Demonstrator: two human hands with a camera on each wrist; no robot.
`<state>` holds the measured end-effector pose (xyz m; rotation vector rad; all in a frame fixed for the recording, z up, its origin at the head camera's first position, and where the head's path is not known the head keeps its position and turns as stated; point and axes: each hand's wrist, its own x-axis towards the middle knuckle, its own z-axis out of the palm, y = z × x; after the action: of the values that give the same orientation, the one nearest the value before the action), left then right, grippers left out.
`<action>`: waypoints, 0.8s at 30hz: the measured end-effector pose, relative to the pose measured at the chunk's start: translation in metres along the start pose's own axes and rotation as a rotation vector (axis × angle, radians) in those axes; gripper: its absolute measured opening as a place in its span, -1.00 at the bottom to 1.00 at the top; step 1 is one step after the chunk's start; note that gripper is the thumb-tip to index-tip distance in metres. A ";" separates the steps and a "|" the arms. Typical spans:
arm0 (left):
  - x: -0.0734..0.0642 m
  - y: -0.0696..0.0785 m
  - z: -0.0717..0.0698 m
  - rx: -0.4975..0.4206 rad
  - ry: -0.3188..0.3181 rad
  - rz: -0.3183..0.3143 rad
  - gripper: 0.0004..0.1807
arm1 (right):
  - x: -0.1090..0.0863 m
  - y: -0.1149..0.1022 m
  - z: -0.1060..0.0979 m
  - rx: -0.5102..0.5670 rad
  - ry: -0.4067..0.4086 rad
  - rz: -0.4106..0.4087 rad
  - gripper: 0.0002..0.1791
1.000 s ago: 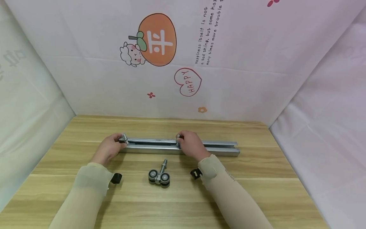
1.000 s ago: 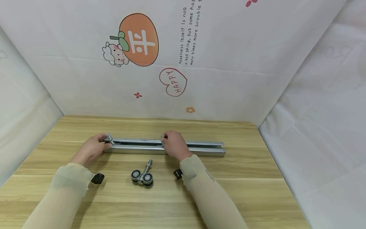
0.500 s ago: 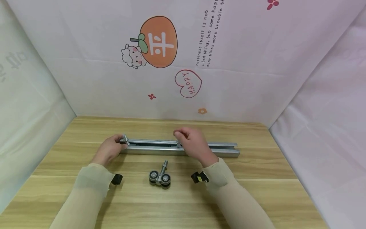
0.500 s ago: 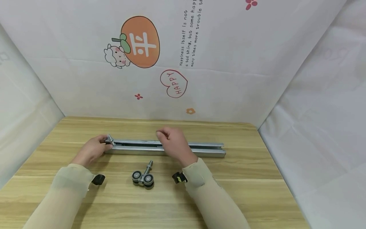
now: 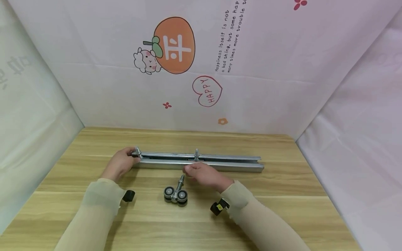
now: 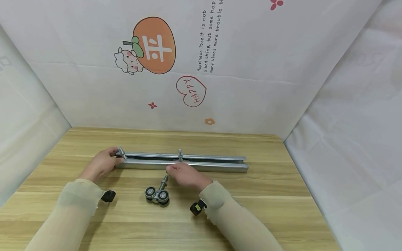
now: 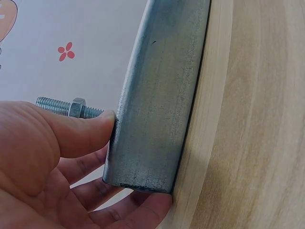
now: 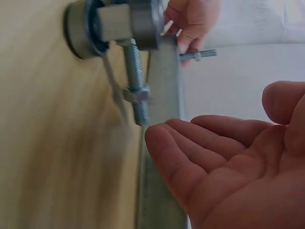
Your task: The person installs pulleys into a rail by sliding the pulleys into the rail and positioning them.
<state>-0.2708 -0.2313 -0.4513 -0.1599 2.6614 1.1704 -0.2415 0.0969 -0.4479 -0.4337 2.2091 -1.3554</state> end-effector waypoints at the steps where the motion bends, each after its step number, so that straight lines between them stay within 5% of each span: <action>1: 0.000 0.000 0.000 -0.005 0.001 -0.001 -0.29 | 0.002 0.002 0.001 0.023 -0.004 0.011 -0.52; 9: 0.001 -0.001 0.001 -0.003 0.009 0.003 -0.30 | 0.007 0.011 0.006 0.155 -0.022 0.051 -0.43; 24: 0.001 -0.001 0.001 0.003 0.003 -0.002 -0.30 | 0.010 0.016 0.013 0.706 0.029 0.120 -0.46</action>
<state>-0.2710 -0.2309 -0.4526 -0.1633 2.6655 1.1660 -0.2420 0.0891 -0.4693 -0.0183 1.5899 -1.9418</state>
